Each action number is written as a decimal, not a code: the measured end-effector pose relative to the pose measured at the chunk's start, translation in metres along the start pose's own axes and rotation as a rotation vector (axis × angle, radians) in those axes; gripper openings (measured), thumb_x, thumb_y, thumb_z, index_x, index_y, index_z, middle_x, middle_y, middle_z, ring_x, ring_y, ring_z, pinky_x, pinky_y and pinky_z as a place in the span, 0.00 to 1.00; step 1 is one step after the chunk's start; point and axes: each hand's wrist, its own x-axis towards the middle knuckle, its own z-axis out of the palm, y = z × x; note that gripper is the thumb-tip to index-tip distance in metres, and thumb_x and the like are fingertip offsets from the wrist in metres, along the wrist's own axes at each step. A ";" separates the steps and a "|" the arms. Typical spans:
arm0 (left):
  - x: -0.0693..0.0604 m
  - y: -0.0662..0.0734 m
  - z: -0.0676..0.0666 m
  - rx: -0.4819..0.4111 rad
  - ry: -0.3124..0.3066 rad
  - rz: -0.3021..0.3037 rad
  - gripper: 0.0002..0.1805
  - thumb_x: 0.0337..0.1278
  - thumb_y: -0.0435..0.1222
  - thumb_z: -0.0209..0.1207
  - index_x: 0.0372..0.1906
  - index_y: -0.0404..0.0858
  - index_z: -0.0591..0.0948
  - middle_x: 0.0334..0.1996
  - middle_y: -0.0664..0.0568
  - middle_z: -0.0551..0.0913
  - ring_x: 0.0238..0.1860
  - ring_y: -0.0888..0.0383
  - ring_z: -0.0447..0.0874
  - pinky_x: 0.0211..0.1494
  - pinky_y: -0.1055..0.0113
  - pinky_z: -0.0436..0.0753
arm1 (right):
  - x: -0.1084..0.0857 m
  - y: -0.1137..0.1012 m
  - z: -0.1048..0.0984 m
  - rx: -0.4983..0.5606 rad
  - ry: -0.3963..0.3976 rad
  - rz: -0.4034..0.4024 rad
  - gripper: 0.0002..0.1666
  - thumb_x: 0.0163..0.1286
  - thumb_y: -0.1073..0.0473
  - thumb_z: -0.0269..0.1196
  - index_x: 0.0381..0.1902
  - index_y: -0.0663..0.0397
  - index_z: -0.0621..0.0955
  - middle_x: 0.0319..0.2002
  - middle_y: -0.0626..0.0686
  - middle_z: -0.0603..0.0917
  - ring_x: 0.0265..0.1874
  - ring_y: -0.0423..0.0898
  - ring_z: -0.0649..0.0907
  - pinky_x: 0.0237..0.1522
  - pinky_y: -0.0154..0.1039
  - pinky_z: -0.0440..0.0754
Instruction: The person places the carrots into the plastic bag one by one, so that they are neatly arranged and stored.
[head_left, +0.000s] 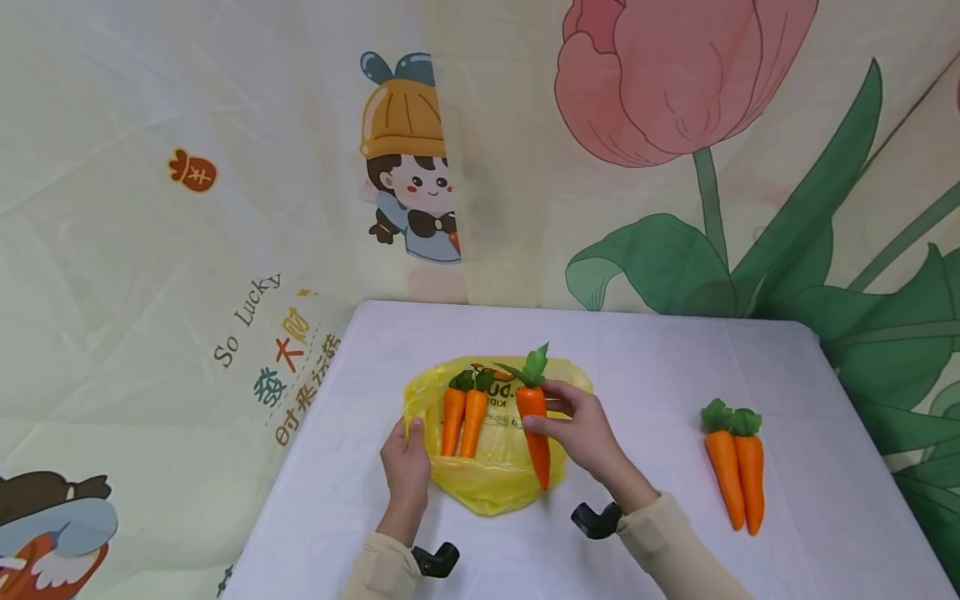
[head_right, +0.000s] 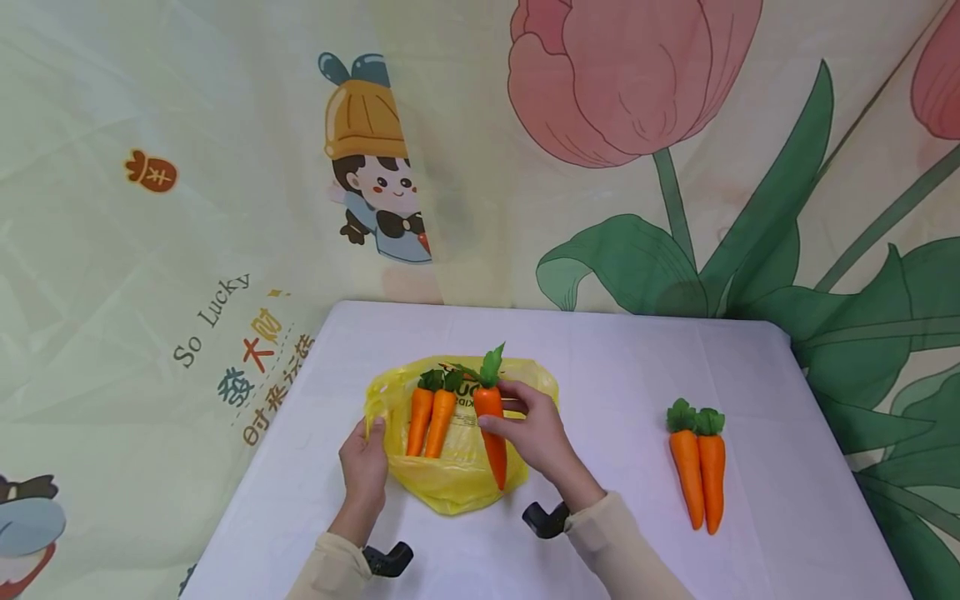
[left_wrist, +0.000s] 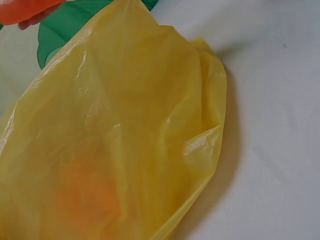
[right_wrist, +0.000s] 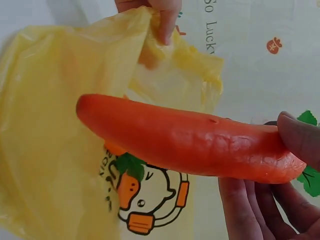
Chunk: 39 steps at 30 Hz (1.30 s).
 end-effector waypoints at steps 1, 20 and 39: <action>0.000 0.000 0.000 0.001 0.000 -0.002 0.28 0.81 0.44 0.46 0.74 0.33 0.67 0.71 0.45 0.70 0.71 0.51 0.67 0.71 0.55 0.71 | 0.002 -0.002 0.001 0.009 -0.001 -0.010 0.35 0.61 0.56 0.76 0.65 0.50 0.79 0.56 0.50 0.83 0.54 0.52 0.83 0.50 0.46 0.87; -0.001 -0.004 -0.003 0.001 -0.009 0.041 0.27 0.81 0.44 0.46 0.74 0.32 0.67 0.71 0.44 0.71 0.71 0.51 0.68 0.72 0.54 0.71 | 0.043 0.003 0.041 0.157 -0.024 -0.014 0.34 0.65 0.62 0.72 0.68 0.57 0.74 0.61 0.58 0.78 0.58 0.58 0.81 0.54 0.49 0.84; 0.002 -0.005 -0.002 -0.009 -0.016 0.044 0.28 0.81 0.45 0.46 0.74 0.32 0.67 0.71 0.46 0.70 0.72 0.52 0.67 0.72 0.55 0.70 | 0.053 0.045 0.071 -0.062 -0.091 0.083 0.38 0.61 0.58 0.76 0.67 0.58 0.75 0.61 0.57 0.77 0.58 0.56 0.81 0.53 0.46 0.85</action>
